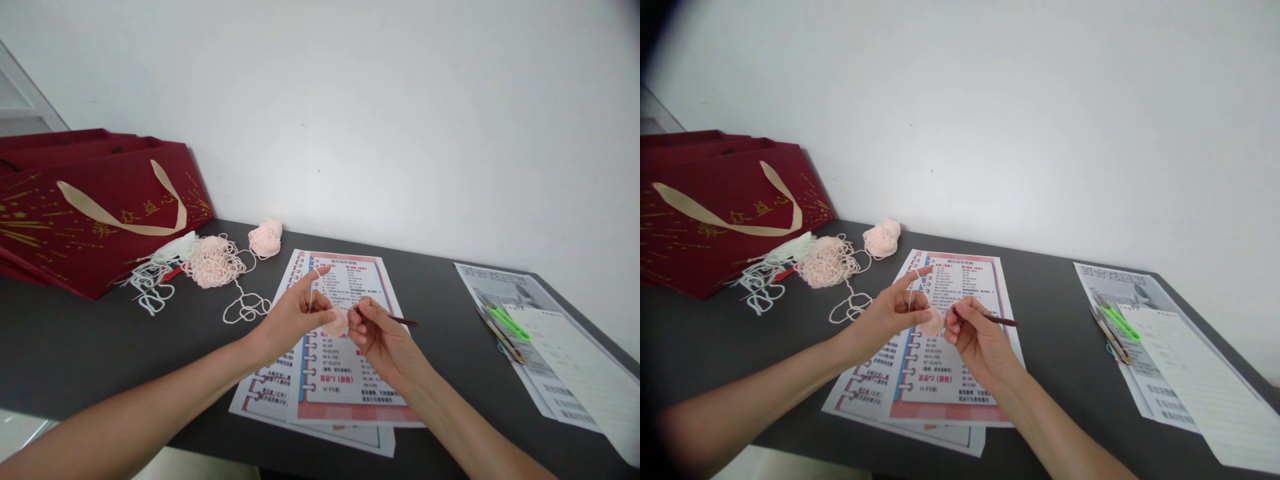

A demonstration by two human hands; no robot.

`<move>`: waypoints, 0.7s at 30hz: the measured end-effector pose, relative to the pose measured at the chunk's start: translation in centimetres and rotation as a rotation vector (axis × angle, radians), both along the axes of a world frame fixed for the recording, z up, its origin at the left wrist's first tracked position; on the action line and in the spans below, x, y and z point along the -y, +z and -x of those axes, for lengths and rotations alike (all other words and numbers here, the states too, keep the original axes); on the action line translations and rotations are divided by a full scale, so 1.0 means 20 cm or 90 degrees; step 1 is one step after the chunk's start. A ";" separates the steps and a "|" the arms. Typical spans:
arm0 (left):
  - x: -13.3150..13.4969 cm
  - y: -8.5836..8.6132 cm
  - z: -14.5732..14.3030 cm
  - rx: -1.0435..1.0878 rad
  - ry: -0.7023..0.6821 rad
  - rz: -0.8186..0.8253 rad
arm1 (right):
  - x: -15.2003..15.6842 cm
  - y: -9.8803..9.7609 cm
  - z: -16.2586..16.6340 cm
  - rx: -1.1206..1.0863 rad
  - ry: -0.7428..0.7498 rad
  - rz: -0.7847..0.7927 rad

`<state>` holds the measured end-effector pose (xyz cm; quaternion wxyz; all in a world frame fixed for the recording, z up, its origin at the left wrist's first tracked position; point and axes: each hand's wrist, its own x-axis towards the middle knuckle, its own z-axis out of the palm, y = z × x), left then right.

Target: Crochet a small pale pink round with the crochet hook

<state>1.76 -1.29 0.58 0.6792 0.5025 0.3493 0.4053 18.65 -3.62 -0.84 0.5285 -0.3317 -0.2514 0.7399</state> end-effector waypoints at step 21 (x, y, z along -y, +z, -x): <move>0.02 0.02 0.00 -0.018 0.003 0.014 | 0.06 -0.01 0.02 0.187 -0.027 -0.234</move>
